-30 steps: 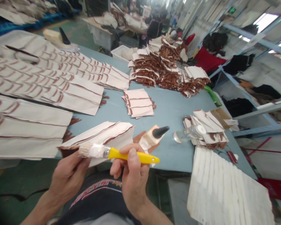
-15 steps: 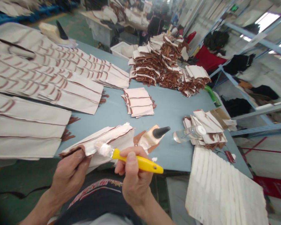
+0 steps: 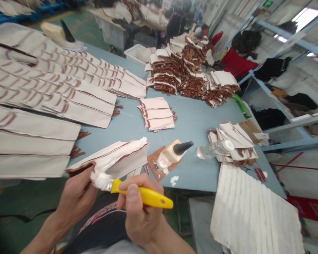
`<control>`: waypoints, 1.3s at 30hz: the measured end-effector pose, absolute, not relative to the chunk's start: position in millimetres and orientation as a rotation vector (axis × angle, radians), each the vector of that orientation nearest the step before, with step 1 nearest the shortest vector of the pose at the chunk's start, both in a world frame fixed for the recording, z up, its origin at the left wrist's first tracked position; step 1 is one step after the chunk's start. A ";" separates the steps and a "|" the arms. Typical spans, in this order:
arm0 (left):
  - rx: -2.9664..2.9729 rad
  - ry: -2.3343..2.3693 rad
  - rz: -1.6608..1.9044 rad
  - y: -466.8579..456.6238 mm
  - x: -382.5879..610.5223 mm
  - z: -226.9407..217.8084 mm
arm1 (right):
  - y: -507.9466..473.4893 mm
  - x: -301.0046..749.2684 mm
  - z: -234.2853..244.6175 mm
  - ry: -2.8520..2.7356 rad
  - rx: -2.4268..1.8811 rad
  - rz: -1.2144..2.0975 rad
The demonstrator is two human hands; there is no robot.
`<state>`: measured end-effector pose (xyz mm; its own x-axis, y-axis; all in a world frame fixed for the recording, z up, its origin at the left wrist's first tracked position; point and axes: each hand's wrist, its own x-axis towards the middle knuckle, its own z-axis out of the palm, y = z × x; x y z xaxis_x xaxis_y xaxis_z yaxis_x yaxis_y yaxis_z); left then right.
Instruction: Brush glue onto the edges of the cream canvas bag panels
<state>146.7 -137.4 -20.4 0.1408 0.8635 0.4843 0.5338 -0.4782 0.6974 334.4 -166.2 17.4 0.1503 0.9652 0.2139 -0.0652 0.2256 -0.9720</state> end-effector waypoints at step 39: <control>1.576 1.009 0.614 -123.0 131.2 13.2 | -20.1 338.6 63.4 -1.976 -1.239 1.440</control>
